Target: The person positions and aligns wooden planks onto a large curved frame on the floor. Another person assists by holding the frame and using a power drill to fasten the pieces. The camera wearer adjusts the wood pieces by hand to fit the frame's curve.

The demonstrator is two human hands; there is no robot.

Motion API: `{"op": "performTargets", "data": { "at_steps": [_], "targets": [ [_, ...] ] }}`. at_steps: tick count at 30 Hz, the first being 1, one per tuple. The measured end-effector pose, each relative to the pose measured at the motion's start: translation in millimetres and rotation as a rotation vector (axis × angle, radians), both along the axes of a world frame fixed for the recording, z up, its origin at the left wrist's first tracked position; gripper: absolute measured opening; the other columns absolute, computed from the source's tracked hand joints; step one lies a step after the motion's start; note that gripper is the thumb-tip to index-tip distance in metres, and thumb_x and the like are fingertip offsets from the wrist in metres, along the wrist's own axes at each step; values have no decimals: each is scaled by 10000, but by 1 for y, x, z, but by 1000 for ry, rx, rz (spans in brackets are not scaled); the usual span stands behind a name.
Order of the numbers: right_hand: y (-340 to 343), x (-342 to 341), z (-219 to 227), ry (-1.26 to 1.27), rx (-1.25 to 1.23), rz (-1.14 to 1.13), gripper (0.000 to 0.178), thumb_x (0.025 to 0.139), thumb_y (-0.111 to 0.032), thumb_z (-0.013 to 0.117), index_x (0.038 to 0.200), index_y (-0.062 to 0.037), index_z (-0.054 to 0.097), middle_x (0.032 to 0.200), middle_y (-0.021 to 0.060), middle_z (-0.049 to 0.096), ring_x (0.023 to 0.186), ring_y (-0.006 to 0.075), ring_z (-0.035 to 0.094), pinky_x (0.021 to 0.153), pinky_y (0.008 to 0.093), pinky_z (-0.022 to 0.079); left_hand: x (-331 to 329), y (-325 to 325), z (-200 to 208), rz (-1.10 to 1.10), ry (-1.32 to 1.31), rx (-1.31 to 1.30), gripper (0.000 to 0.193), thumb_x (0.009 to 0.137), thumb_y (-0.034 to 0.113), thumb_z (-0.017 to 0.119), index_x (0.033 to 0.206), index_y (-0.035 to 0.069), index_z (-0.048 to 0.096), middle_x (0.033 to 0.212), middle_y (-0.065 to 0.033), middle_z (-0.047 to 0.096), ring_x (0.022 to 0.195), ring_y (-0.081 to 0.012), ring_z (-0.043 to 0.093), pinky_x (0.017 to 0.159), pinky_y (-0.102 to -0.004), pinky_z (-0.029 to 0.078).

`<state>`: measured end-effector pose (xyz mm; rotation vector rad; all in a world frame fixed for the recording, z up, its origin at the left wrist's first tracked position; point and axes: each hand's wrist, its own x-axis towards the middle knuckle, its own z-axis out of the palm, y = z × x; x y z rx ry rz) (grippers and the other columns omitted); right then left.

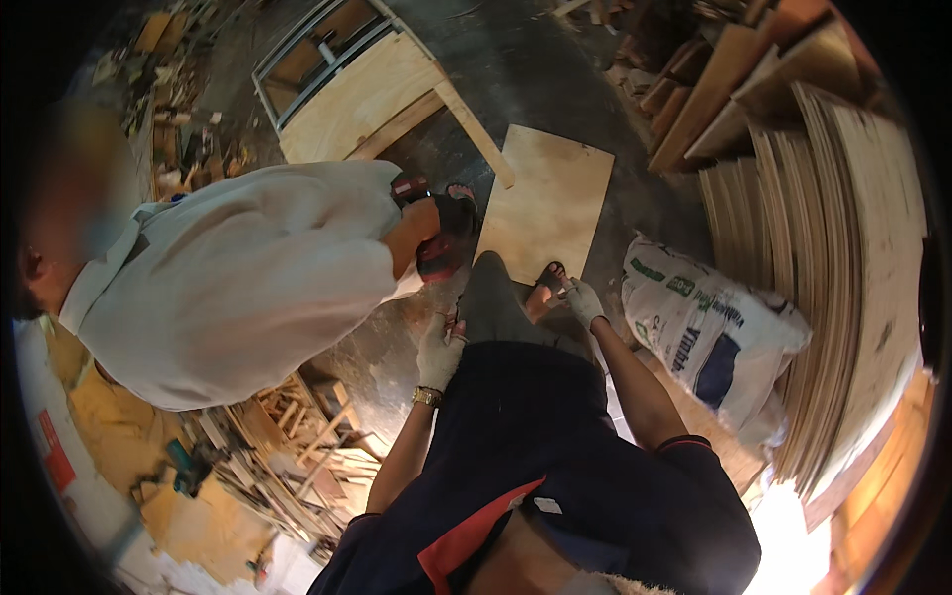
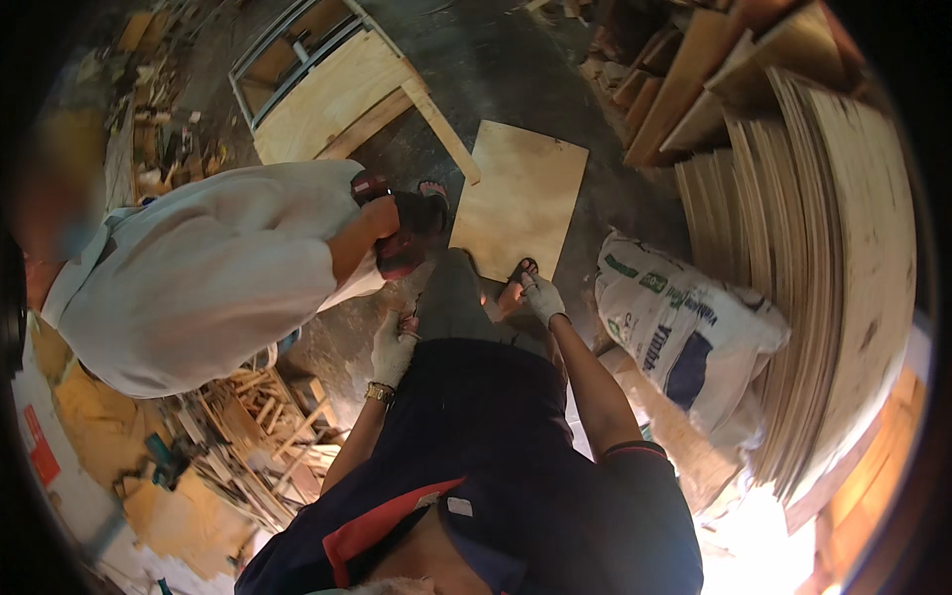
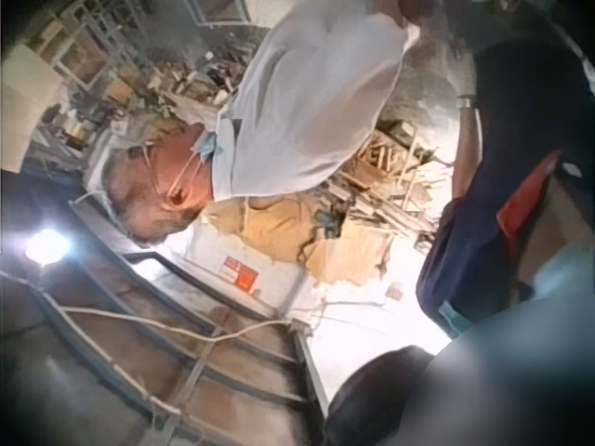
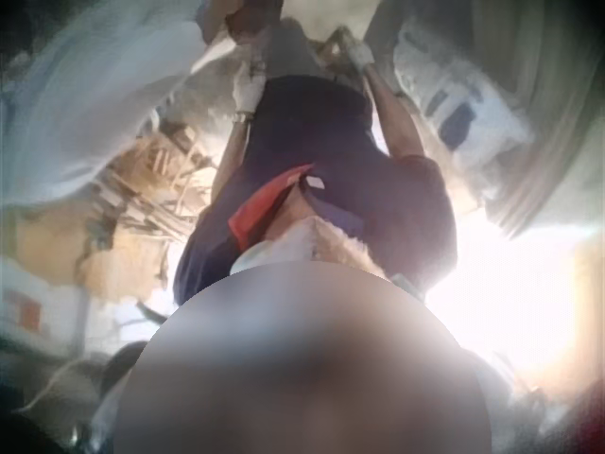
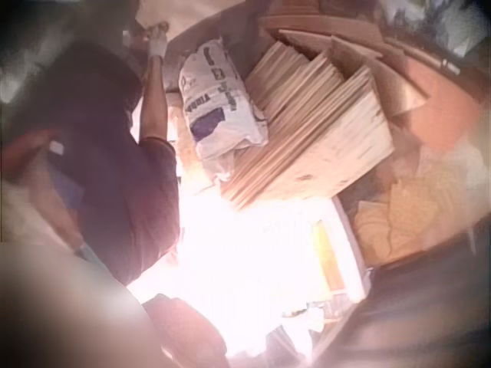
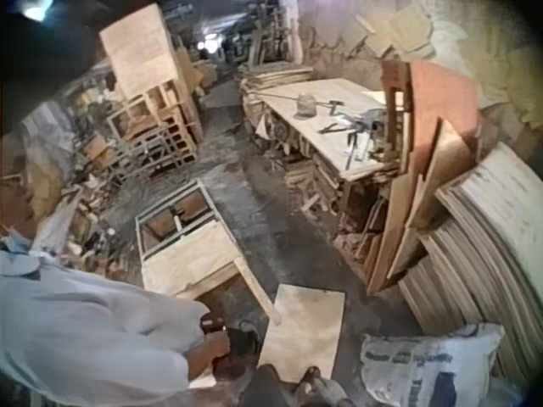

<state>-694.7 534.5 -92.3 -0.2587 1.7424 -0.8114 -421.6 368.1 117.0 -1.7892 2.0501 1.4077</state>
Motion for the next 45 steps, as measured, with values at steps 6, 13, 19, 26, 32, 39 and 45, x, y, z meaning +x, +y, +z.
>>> {"op": "performTargets", "data": {
  "at_steps": [6, 13, 19, 26, 32, 39, 45],
  "targets": [
    [-58, -44, -10, -137, 34, 103, 586, 1054, -571, 493, 1098, -10, 658, 873, 103, 720, 736, 194, 707, 694, 346, 557, -60, 11, -3, 288, 148, 31, 633, 975, 286, 704, 1511, 48, 466, 1340, -242, 655, 1199, -311, 678, 913, -390, 560],
    [-158, -84, -42, -217, 116, 107, 568, 1058, -564, 488, 1044, -12, 621, 779, 65, 640, 617, 150, 609, 582, 299, 499, -125, -30, -91, 393, 182, 62, 665, 988, 314, 682, 1514, -2, 427, 1338, -238, 647, 1200, -273, 664, 966, -389, 530],
    [-247, -132, -91, 37, -46, 128, 573, 1043, -588, 505, 1096, -29, 618, 860, 54, 648, 697, 127, 591, 583, 281, 456, -168, -51, -225, 632, 245, 284, 409, 1033, 319, 595, 1270, -13, 568, 1153, -166, 707, 992, -191, 677, 862, -353, 540],
    [-345, -184, -185, -242, 105, 30, 482, 1024, -572, 571, 1103, -100, 624, 882, -26, 627, 730, 56, 542, 592, 257, 430, -244, -53, -389, 1737, 800, 755, 402, 1072, 447, 500, 1304, 120, 525, 1191, -101, 631, 1032, -256, 646, 794, -376, 530],
    [-431, -164, -221, -349, 5, 52, 706, 978, -666, 578, 1322, -51, 537, 1187, 78, 623, 1023, 161, 583, 848, 311, 472, -304, -104, -463, 2262, 853, 782, 589, 1060, 560, 393, 1421, 106, 497, 1400, -182, 569, 1206, -376, 593, 1014, -581, 474],
    [-468, -123, -229, -325, -39, 181, 725, 962, -639, 621, 1318, -15, 521, 1112, 141, 681, 1026, 261, 679, 875, 393, 554, -302, -149, -467, 2396, 1425, 772, 676, 1083, 587, 254, 1444, 77, 511, 1475, -191, 568, 1270, -372, 591, 1057, -541, 492],
    [-467, -124, -239, -299, -45, 79, 760, 913, -640, 691, 1255, 16, 519, 1014, 189, 689, 838, 307, 726, 741, 414, 608, -301, -159, -462, 2406, 1370, 809, 674, 1082, 580, 282, 1488, 65, 440, 1493, -234, 537, 1308, -407, 559, 1090, -558, 461]
  ]
}}
